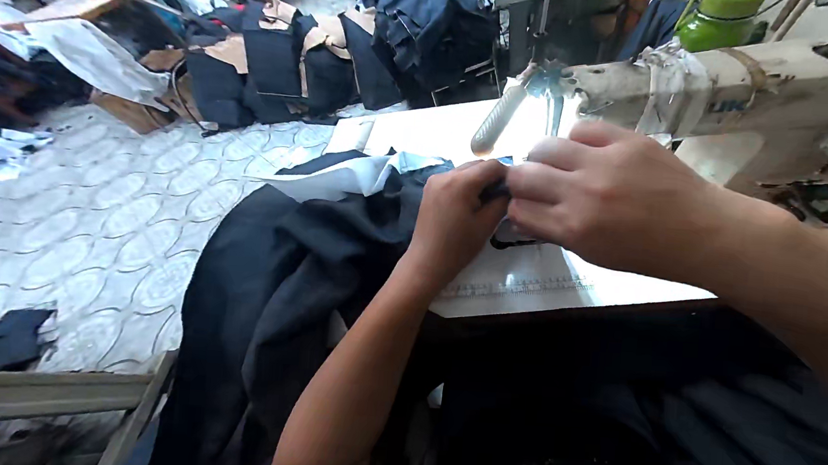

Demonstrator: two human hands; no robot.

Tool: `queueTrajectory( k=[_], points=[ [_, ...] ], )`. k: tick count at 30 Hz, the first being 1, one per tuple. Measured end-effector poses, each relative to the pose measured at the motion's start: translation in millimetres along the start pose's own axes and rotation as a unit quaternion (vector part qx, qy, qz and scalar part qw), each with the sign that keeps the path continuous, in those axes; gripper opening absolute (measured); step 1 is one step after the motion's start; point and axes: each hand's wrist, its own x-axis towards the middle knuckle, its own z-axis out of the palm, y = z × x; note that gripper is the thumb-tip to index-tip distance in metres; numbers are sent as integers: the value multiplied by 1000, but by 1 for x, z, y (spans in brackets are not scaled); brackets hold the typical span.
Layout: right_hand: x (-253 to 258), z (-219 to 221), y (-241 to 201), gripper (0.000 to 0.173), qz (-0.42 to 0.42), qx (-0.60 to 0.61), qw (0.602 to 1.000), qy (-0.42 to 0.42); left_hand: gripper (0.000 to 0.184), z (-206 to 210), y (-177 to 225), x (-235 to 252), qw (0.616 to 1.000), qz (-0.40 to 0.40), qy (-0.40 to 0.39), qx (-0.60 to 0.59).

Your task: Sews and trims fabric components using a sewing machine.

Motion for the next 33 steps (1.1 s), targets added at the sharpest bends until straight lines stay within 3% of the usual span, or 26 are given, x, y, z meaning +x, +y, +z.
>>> queueTrajectory(
  k=[4,7,11,14,15,17,19,22,26,29,31,33],
  points=[
    [14,13,11,24,17,11,999,39,13,-11,-7,-4,990,-57,-65,-111],
    [15,20,14,22,28,17,997,67,15,-20,-16,-6,984,-23,-125,-122],
    [6,30,15,20,66,110,984,126,10,-10,-17,-13,996,30,-62,-62],
    [-28,35,5,60,146,306,937,82,12,1,-16,-31,995,57,-45,-74],
    [-45,45,-2,55,160,330,928,67,13,3,-16,-37,992,61,-58,-97],
    [-79,72,-27,17,174,304,933,87,26,3,-21,-41,970,54,-155,-177],
    [-103,91,-65,19,184,264,943,88,47,13,-37,-32,936,0,-269,-228],
    [-127,112,-116,25,222,223,946,82,37,66,-66,-27,944,-100,-307,-69],
    [-147,125,-139,24,281,223,931,70,54,122,-76,-35,916,-170,-349,101],
    [-152,123,-123,20,242,305,921,11,54,124,-78,-37,924,-154,-334,106],
    [-146,117,-86,20,210,449,866,-62,52,126,-80,-40,933,-138,-317,98],
    [-134,124,-38,23,253,500,823,-96,51,128,-82,-41,938,-126,-308,103]
  ],
)
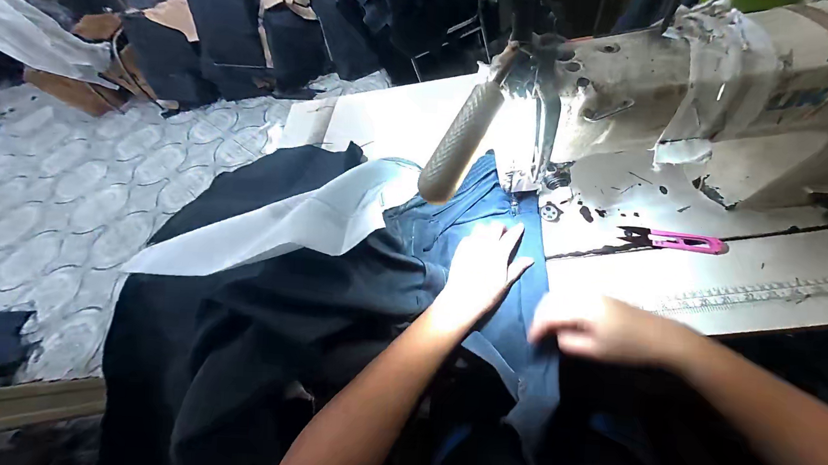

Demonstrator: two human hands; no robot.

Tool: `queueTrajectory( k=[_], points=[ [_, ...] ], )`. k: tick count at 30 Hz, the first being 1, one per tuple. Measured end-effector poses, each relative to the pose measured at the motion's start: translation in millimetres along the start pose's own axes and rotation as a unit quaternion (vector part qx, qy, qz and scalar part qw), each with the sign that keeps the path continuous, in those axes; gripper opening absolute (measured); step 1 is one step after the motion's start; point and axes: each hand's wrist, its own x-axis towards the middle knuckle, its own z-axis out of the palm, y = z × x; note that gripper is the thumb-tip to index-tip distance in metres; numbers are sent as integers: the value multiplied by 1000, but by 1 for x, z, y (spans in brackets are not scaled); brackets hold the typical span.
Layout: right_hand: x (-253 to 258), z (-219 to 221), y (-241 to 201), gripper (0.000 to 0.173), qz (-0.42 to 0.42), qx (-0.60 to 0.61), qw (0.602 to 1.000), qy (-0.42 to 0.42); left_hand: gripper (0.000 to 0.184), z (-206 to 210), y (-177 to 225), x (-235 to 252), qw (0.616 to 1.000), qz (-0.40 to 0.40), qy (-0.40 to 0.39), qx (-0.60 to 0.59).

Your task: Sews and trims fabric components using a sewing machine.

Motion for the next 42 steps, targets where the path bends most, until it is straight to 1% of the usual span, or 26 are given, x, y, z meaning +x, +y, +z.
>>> queueTrajectory(
  k=[1,2,3,4,6,8,11,13,15,16,22,27,31,33,34,35,36,37,38,39,40,41,42],
  points=[
    [16,-14,13,24,49,-16,998,24,50,2,0,-1,1000,8,10,11],
    [31,-22,29,22,90,-56,992,66,48,6,-2,-2,999,23,37,30],
    [44,-26,43,19,120,-102,982,106,47,10,-4,-4,996,35,62,45],
    [53,-28,56,18,141,-131,974,118,47,10,-4,-5,996,33,61,54],
    [60,-27,75,14,133,-154,971,128,49,6,-5,-6,999,14,24,43],
    [59,-25,83,13,125,-166,968,138,50,2,-6,-4,1000,-2,-7,28],
    [58,-23,94,13,124,-168,964,164,52,0,-10,2,999,-8,-28,23],
    [60,-25,95,15,138,-174,963,154,53,-3,-12,7,998,-17,-58,19],
    [65,-31,86,15,180,-170,962,115,53,-1,-13,8,998,-15,-53,21],
    [66,-31,85,15,182,-169,961,118,53,-1,-13,7,998,-14,-50,20],
    [62,-22,99,14,134,-182,961,160,52,-2,-14,9,999,-9,-42,24],
    [66,-28,90,14,154,-204,957,139,52,2,-20,12,1000,1,-22,9],
    [67,-28,85,13,155,-193,956,159,53,2,-22,14,1000,5,-18,6],
    [68,-29,82,16,167,-196,955,149,53,3,-24,16,1000,3,-18,4],
    [68,-31,79,17,182,-195,955,132,53,4,-26,18,1000,5,-17,2],
    [66,-32,77,23,197,-195,955,106,51,5,-27,18,1000,14,-13,-4],
    [62,-32,73,39,213,-195,955,66,48,2,-28,15,999,31,-13,-21],
    [57,-29,68,58,219,-208,953,25,44,-3,-27,7,997,68,-7,-44],
    [52,-28,59,74,234,-213,948,-21,42,-11,-25,-6,990,122,-3,-75],
    [47,-28,51,85,248,-200,946,-62,45,-23,-19,-24,976,176,-30,-121],
    [39,-26,44,91,256,-183,945,-94,49,-35,-9,-45,958,224,-81,-157],
    [31,-21,39,93,253,-167,947,-105,54,-43,1,-67,942,254,-133,-172],
    [21,-17,35,93,241,-156,952,-102,58,-44,12,-88,939,258,-164,-156]
  ],
)
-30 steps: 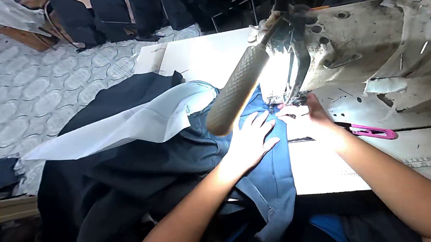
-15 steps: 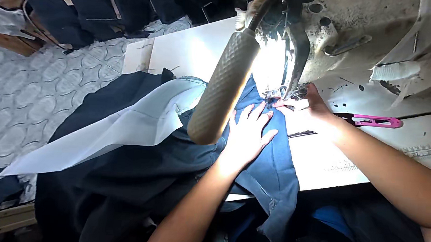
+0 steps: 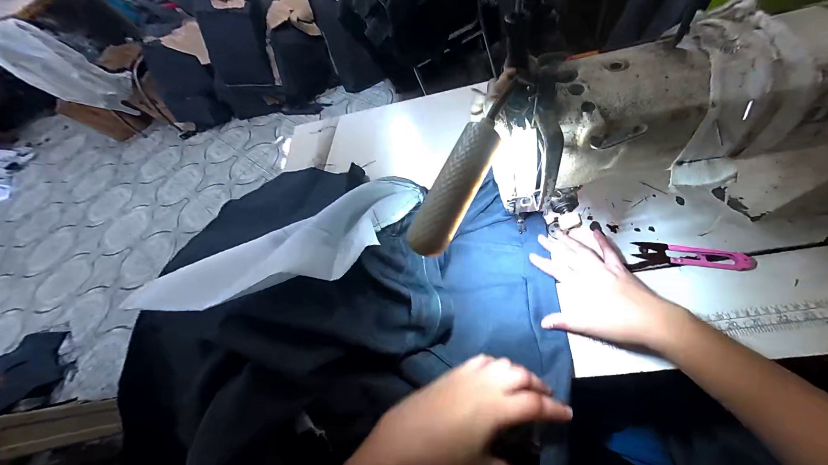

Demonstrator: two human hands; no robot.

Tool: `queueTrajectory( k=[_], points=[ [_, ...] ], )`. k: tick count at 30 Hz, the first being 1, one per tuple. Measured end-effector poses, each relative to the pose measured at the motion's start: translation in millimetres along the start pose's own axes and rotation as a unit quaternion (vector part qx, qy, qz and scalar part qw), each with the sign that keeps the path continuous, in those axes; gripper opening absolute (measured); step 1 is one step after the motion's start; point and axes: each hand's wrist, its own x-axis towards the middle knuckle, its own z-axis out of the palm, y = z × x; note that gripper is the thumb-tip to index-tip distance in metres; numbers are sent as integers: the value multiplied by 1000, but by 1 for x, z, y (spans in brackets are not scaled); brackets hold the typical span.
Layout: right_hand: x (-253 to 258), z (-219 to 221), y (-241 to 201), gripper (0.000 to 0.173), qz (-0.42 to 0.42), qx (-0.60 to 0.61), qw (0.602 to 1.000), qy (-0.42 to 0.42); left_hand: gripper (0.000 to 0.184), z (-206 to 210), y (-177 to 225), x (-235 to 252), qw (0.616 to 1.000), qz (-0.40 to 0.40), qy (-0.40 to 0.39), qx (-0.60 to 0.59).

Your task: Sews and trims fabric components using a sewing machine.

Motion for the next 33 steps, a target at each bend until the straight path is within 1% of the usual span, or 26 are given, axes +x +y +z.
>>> queueTrajectory(
  k=[1,2,3,4,5,6,7,8,9,10,11,13,14,16,18,20,22,26,28,30,33],
  points=[
    [-9,3,0,93,-9,4,1000,-7,59,14,13,-8,999,-21,5,41],
    [-18,3,1,92,-20,7,1000,-20,52,30,18,-12,993,-29,43,103],
    [-27,1,1,89,-40,5,999,-26,42,45,15,-13,981,-24,100,163],
    [-36,-2,0,83,-82,-4,997,-3,33,56,6,-14,964,-7,155,217],
    [-46,-4,-6,72,-149,-23,987,60,28,57,0,-12,950,21,207,232],
    [-53,-7,-17,58,-232,-58,959,154,25,47,-1,-8,942,46,251,218],
    [-59,-16,-36,40,-304,-103,920,224,22,29,3,-2,934,58,291,199],
    [-66,-27,-59,32,-356,-162,882,263,20,8,12,4,922,56,331,191],
    [-74,-39,-82,39,-392,-217,849,280,20,-13,23,10,908,43,369,194],
    [-77,-50,-101,43,-411,-258,824,291,21,-32,32,16,893,20,395,215],
    [-77,-61,-114,38,-410,-281,813,303,21,-49,37,21,878,-3,414,242],
    [-69,-87,-122,23,-379,-310,812,316,33,-72,43,26,871,-49,410,264],
    [-66,-102,-119,20,-363,-321,815,319,34,-79,43,27,873,-62,403,267],
    [-68,-130,-114,19,-339,-340,823,304,20,-82,42,26,870,-73,406,270],
    [-69,-140,-111,22,-339,-332,831,291,14,-82,43,26,865,-83,418,264],
    [-64,-134,-112,23,-352,-300,837,292,13,-81,45,28,867,-101,433,225],
    [-52,-123,-118,22,-373,-263,834,311,14,-81,46,32,873,-108,447,162],
    [-32,-116,-132,19,-364,-248,822,361,17,-80,44,27,894,-106,428,79],
    [-26,-117,-133,19,-354,-242,821,377,18,-84,41,18,915,-85,390,60],
    [-22,-118,-133,20,-351,-237,816,392,16,-86,36,11,929,-47,363,61],
    [-18,-117,-134,20,-355,-230,811,403,10,-86,32,11,921,-21,378,96]
  ],
)
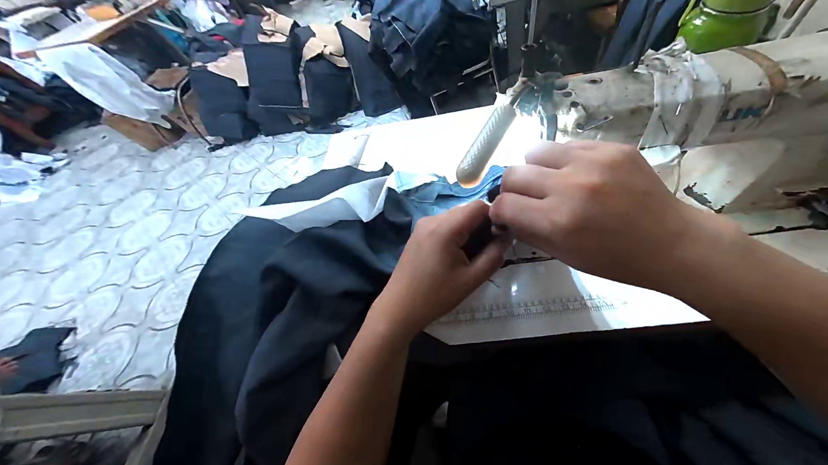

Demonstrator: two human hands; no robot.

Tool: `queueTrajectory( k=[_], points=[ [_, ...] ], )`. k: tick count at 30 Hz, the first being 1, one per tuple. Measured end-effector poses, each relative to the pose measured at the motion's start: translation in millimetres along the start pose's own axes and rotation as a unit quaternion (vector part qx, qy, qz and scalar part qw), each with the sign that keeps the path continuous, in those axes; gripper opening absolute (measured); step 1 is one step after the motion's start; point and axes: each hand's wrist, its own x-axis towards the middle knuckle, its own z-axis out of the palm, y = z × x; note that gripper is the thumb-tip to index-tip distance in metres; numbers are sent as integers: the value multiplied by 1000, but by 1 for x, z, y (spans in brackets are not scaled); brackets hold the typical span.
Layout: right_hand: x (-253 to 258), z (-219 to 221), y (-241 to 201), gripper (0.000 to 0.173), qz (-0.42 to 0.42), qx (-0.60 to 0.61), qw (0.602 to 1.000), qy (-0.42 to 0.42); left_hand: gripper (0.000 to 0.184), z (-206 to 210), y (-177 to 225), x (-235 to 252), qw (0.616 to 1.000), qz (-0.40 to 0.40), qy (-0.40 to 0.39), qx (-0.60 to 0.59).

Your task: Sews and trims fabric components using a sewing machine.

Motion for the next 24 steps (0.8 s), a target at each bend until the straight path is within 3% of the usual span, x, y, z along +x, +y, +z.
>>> queueTrajectory(
  k=[2,3,5,6,8,11,13,16,18,24],
  points=[
    [-5,3,2,12,11,43,999,22,9,7,-3,-2,999,2,40,13],
    [-12,5,2,19,28,83,996,28,9,11,-5,-4,998,4,54,11],
    [-36,13,0,52,83,164,983,12,10,19,-5,-12,998,18,60,-6],
    [-53,23,-2,48,103,184,977,12,11,24,-4,-16,998,29,55,-21],
    [-93,49,-15,14,119,186,974,46,12,34,0,-29,997,61,9,-54],
    [-140,64,-54,24,150,167,973,52,27,35,-4,-38,971,84,-170,-148],
    [-164,73,-81,24,180,135,974,32,39,41,-16,-37,958,35,-242,-150],
    [-191,88,-105,28,220,117,968,6,43,77,-36,-44,965,-69,-252,4],
    [-199,91,-110,30,244,105,964,-11,51,98,-41,-55,957,-96,-265,71],
    [-193,88,-105,30,258,81,962,-48,54,96,-43,-62,946,-134,-286,67]
  ],
)
